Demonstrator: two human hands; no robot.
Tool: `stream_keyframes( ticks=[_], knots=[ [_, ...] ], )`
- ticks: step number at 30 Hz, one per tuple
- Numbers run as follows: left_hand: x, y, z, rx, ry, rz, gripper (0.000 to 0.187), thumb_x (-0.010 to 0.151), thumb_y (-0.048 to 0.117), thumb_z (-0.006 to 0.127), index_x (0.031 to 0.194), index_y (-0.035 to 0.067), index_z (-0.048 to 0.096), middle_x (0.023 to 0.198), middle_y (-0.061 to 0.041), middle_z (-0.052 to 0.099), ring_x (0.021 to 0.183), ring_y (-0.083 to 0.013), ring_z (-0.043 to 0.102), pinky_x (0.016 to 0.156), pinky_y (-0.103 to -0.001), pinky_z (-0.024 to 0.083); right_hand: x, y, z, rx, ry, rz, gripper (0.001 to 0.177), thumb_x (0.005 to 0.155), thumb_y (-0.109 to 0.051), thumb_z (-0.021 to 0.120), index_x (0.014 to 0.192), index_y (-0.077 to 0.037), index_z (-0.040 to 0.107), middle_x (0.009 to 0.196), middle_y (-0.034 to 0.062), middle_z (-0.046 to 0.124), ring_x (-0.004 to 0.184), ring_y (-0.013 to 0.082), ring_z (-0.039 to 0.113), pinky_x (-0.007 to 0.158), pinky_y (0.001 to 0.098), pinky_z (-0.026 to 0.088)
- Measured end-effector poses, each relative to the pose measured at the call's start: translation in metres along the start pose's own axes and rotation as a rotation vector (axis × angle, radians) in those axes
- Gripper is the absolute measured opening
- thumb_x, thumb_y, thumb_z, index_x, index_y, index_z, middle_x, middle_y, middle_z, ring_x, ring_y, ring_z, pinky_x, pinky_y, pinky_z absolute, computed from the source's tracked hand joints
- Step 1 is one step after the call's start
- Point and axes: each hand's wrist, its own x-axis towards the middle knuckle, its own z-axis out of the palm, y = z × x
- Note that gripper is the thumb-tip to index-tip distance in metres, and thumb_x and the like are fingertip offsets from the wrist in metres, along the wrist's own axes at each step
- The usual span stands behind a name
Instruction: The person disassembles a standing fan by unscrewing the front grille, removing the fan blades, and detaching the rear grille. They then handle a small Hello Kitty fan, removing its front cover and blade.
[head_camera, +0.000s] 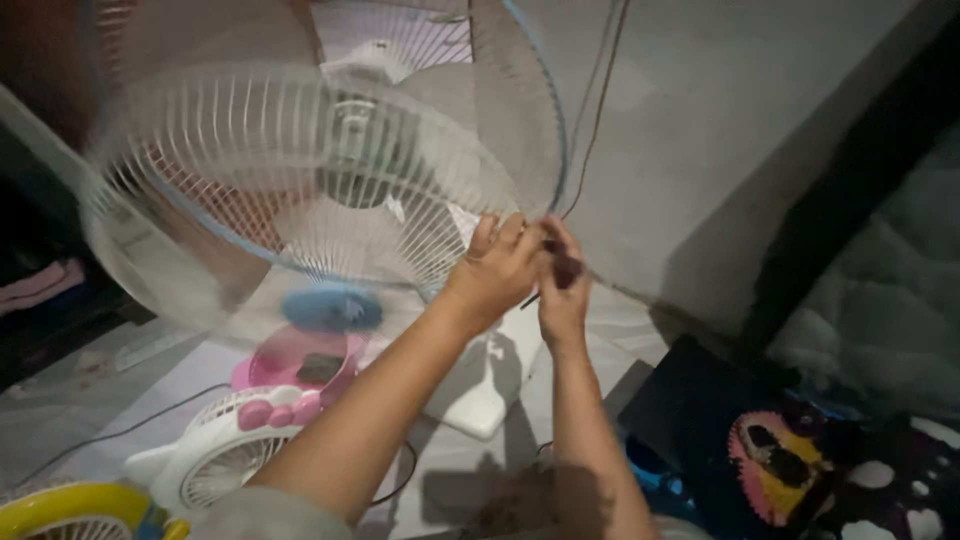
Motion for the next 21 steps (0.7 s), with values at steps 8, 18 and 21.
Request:
stream_keyframes(
  ticks=[8,18,21],
  knots=[
    [-0.106,-0.037,-0.08,-0.215,0.061,-0.589,0.032,0.089,0.024,0.067,0.113,0.004,0.066,0.132,-0.023,0.059,0.125,-0.0393,0.054,0.106,-0.053,0.038,-0.058,0.014,-0.028,-0.059,-0.219,0.177,0.043,0.103,-0.014,0.062,0.144,-0.002,0.057,0.138,0.011,0.065,0.124,0.0203,0.06,0.109,0.0358,0.047],
    [-0.249,0.03,-0.122,-0.225,-0.427,-0.727,0.031,0.097,0.031,0.071,0.074,0.011,0.064,0.067,-0.011,0.063,0.055,-0.0319,0.061,0.054,-0.044,0.048,-0.137,0.052,-0.034,-0.311,-0.387,0.815,0.032,0.095,-0.027,0.068,0.115,-0.003,0.07,0.086,0.008,0.073,0.075,0.0206,0.063,0.066,0.0342,0.05],
    [-0.254,0.053,-0.121,-0.258,-0.385,-0.869,0.025,0.095,0.029,0.072,0.082,0.009,0.063,0.08,-0.012,0.067,0.073,-0.0328,0.064,0.072,-0.047,0.049,-0.154,0.065,-0.041,-0.613,-0.367,0.957,0.032,0.09,-0.032,0.074,0.104,-0.002,0.073,0.077,0.0066,0.069,0.064,0.02,0.054,0.057,0.0373,0.043]
  ],
)
